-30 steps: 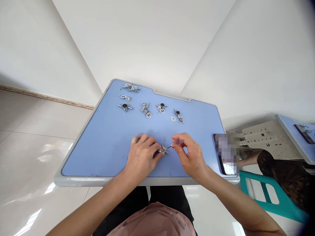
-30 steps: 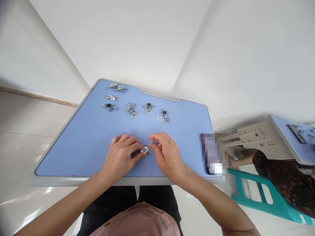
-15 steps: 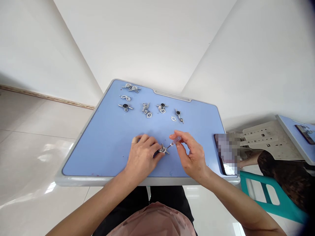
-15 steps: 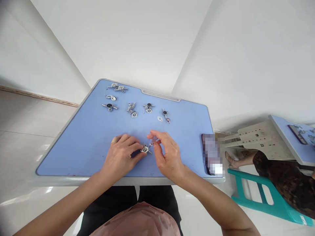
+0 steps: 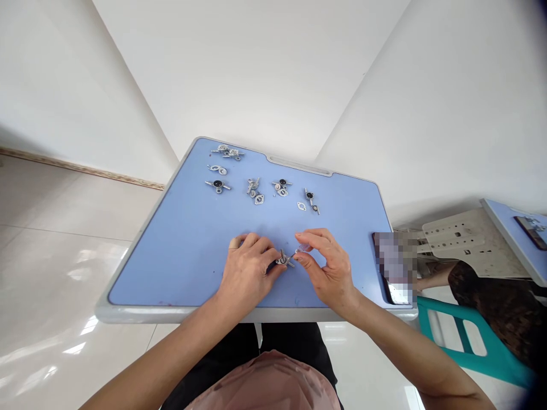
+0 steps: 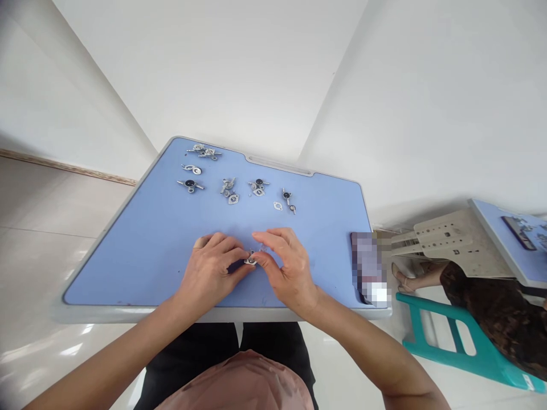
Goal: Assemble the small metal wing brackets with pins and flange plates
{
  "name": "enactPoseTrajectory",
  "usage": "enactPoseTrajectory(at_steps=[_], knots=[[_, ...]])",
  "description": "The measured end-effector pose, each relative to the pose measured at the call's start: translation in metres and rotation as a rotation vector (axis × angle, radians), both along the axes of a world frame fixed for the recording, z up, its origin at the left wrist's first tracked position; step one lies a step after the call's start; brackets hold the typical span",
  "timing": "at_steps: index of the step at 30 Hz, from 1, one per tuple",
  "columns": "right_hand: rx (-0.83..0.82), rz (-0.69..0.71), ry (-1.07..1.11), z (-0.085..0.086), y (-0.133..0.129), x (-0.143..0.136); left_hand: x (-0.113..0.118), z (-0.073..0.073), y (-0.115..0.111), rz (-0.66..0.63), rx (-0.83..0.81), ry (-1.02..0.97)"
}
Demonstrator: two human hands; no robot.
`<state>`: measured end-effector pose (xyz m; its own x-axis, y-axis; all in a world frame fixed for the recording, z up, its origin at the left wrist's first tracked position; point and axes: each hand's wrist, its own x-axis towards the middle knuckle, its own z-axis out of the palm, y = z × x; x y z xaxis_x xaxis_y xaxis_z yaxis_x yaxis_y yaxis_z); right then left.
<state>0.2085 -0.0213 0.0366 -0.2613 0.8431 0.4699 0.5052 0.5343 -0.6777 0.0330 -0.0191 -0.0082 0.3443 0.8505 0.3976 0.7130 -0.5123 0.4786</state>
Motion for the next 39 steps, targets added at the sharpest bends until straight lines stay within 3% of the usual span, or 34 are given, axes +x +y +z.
enactPoseTrajectory(at_steps=[7, 11, 21, 28, 35, 39], knots=[[-0.047, 0.038, -0.003, 0.001, 0.001, 0.0, 0.0, 0.001, 0.0, 0.004, -0.008, 0.005], [-0.008, -0.021, -0.025, -0.002, 0.003, -0.001, 0.001, 0.0, 0.0, -0.002, -0.004, -0.001], [0.011, 0.015, 0.008, -0.002, 0.002, -0.001, 0.0, 0.0, 0.0, 0.005, 0.009, 0.0], [-0.014, 0.119, 0.035, 0.001, 0.002, -0.003, 0.002, 0.0, 0.001, 0.006, 0.003, -0.003], [-0.068, 0.09, 0.151, 0.006, 0.0, 0.007, 0.001, 0.001, 0.0, 0.004, 0.005, -0.015], [-0.066, 0.058, -0.14, 0.002, 0.002, 0.016, 0.001, 0.001, -0.001, 0.004, 0.014, -0.014]])
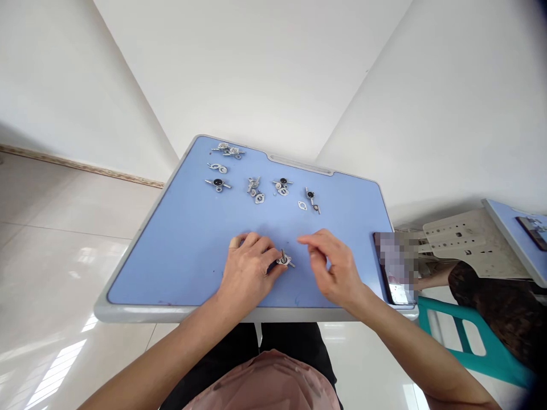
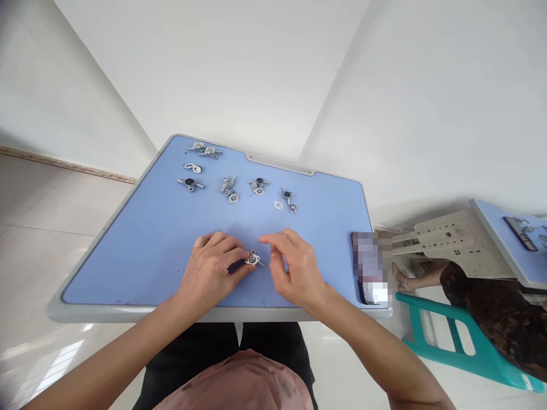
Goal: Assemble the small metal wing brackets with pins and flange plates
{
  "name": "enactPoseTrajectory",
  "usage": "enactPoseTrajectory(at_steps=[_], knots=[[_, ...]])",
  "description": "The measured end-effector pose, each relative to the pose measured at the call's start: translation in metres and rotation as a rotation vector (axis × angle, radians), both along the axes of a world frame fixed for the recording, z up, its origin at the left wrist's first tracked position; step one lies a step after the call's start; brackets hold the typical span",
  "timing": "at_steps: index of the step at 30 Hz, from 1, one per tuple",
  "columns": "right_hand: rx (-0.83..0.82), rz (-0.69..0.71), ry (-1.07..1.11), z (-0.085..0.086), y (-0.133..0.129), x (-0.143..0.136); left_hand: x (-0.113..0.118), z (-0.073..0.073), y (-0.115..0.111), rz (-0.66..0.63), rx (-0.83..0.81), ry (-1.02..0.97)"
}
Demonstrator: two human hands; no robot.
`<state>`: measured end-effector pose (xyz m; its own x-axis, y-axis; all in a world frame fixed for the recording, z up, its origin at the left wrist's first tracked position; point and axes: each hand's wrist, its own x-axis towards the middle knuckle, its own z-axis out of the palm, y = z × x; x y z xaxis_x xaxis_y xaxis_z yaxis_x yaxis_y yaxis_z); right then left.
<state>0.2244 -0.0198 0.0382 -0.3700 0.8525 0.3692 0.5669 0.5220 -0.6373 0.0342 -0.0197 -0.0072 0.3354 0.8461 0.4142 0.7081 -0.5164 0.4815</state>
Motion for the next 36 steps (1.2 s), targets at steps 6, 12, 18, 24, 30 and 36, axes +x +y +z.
enactPoseTrajectory(at_steps=[6, 12, 18, 24, 30, 36], knots=[[0.038, -0.023, -0.509, -0.013, 0.002, 0.002, 0.0, -0.001, 0.0, 0.001, 0.008, 0.005], [0.03, 0.031, -0.815, -0.001, 0.004, -0.008, 0.001, -0.001, 0.0, 0.002, 0.035, 0.024], [0.029, 0.07, -0.972, 0.006, 0.006, -0.016, 0.003, 0.0, -0.001, 0.014, 0.096, 0.065], [0.028, 0.152, -0.994, 0.011, 0.01, -0.018, 0.005, 0.004, -0.004, 0.006, 0.115, 0.107], [0.026, 0.154, -1.003, 0.011, 0.014, -0.019, 0.007, 0.004, -0.005, 0.008, 0.129, 0.09], [0.209, 0.323, -0.989, 0.004, 0.021, -0.009, 0.006, 0.005, -0.002, -0.011, 0.058, 0.091]])
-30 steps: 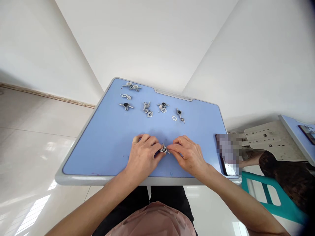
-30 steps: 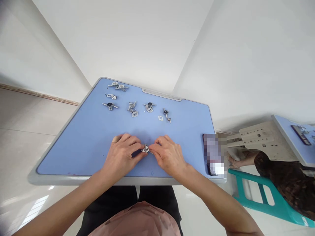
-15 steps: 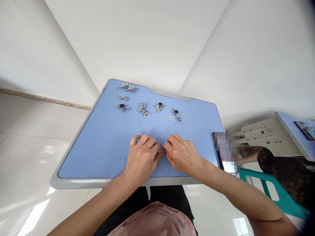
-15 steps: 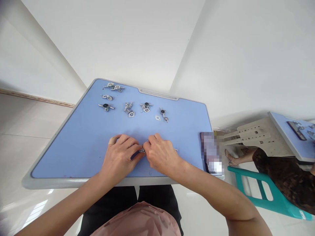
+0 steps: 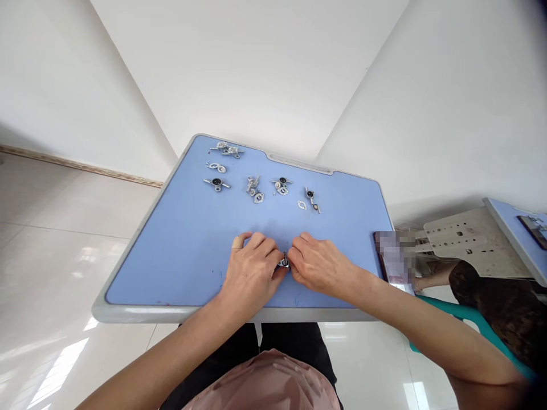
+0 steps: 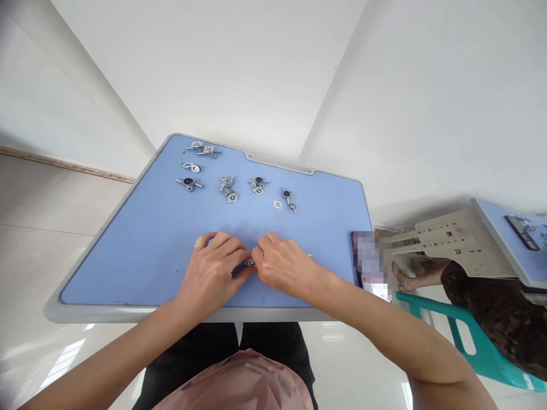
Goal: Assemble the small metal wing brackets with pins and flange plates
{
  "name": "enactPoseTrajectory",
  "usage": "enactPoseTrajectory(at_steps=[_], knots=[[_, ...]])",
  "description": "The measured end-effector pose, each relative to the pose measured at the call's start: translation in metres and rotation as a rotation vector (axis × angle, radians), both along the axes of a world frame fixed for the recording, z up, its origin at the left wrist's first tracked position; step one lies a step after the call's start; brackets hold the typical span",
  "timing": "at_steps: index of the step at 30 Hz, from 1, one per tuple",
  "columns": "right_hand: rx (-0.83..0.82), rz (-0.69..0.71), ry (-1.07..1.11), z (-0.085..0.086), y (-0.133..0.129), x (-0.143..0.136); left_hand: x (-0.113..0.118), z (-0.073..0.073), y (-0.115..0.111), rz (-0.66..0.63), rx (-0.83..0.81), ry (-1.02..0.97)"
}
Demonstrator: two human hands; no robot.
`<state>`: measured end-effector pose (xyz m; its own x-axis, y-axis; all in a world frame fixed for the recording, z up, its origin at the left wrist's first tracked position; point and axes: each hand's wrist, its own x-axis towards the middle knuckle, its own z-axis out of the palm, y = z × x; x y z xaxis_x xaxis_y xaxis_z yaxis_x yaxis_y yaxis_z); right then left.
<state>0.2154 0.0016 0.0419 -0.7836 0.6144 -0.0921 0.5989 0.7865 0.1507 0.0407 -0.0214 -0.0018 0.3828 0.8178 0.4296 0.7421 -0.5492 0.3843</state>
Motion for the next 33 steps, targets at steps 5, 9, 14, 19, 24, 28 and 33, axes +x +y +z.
enactPoseTrajectory(at_steps=[5, 9, 14, 19, 24, 28, 33], knots=[[0.016, 0.164, 0.015, 0.001, 0.012, 0.007, -0.003, 0.002, 0.004, -0.028, -0.085, -0.021], [-0.028, 0.263, -0.006, 0.005, 0.02, 0.007, -0.005, 0.003, 0.008, -0.047, -0.168, -0.031], [-0.091, 0.198, 0.097, -0.001, 0.024, 0.012, -0.007, -0.001, 0.006, -0.024, -0.176, -0.063], [-0.112, 0.139, 0.216, -0.014, 0.02, 0.021, -0.004, -0.004, 0.001, -0.011, -0.127, -0.141], [-0.233, 0.097, 0.383, -0.015, 0.015, 0.028, -0.001, -0.004, -0.001, -0.016, -0.172, -0.224], [-0.407, -0.086, 0.759, -0.002, 0.002, 0.029, 0.0, -0.005, -0.002, -0.002, -0.211, -0.23], [-0.457, -0.404, 1.357, 0.002, -0.024, 0.02, 0.0, -0.005, -0.003, -0.006, -0.239, -0.253]])
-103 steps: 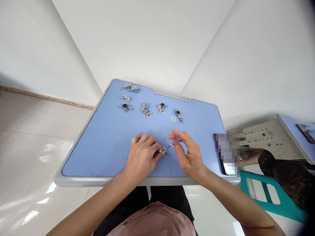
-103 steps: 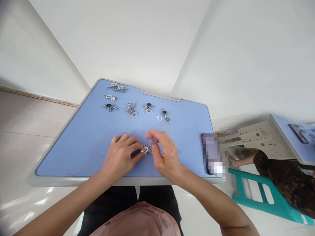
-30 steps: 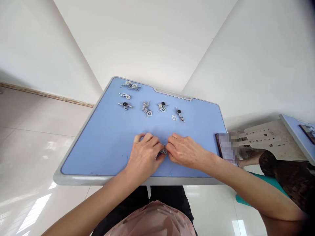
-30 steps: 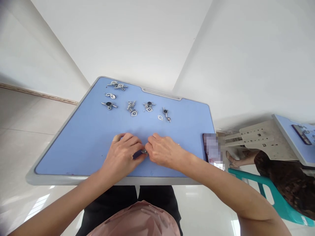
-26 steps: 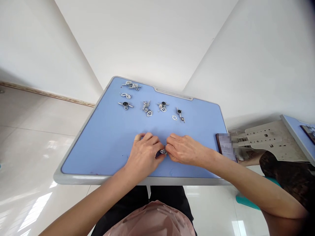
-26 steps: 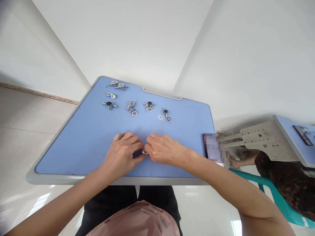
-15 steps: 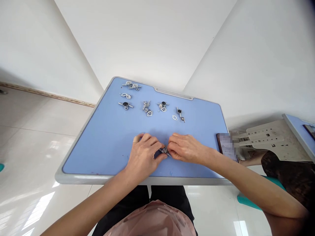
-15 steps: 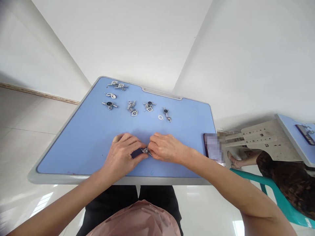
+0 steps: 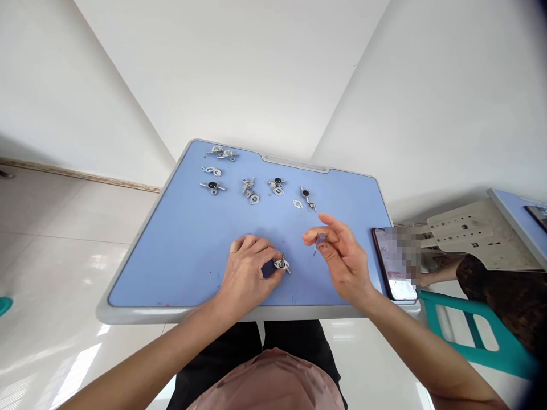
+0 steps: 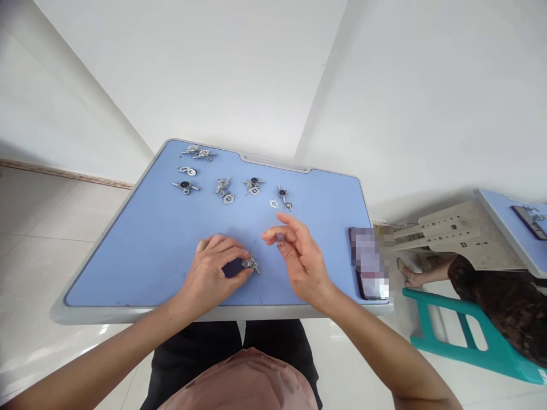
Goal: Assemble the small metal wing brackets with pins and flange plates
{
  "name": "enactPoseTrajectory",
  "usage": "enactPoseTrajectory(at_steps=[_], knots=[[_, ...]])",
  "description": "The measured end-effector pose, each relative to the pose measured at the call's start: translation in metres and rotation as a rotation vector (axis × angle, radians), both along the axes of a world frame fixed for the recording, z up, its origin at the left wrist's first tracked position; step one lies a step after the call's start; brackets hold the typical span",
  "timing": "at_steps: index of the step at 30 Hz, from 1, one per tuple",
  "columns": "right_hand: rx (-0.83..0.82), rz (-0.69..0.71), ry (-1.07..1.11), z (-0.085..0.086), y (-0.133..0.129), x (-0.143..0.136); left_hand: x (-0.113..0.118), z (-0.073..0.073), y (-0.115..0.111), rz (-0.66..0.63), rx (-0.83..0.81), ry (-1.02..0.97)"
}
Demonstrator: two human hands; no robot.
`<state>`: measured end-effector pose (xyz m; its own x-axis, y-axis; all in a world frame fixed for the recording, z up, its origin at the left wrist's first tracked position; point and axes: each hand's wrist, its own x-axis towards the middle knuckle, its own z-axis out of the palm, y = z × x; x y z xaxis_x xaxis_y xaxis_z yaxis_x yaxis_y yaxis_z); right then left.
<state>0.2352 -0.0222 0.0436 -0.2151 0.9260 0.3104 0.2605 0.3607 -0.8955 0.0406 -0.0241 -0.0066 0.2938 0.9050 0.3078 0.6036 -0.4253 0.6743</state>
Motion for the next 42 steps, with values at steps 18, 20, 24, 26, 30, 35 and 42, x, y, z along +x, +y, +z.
enactPoseTrajectory(at_steps=[18, 20, 24, 26, 30, 35, 42], knots=[[0.264, -0.031, -0.676, 0.015, -0.019, 0.033, -0.005, -0.002, 0.001, -0.041, -0.061, -0.044], [0.232, 0.02, -0.631, 0.025, -0.016, 0.028, -0.006, -0.002, 0.001, -0.041, -0.056, -0.05], [0.186, 0.102, -0.596, 0.033, -0.009, 0.015, -0.006, -0.002, 0.001, -0.044, -0.059, -0.044], [0.218, 0.135, -0.609, 0.031, -0.006, 0.012, -0.006, -0.002, 0.001, -0.047, -0.059, -0.031], [0.254, 0.171, -0.657, 0.027, -0.003, 0.012, -0.006, -0.002, 0.002, -0.055, -0.064, -0.021], [0.259, 0.197, -0.659, 0.028, -0.003, 0.011, -0.006, -0.002, 0.002, -0.055, -0.075, -0.028], [0.28, 0.235, -0.682, 0.03, -0.003, 0.01, -0.006, -0.003, 0.002, -0.052, -0.069, -0.029]])
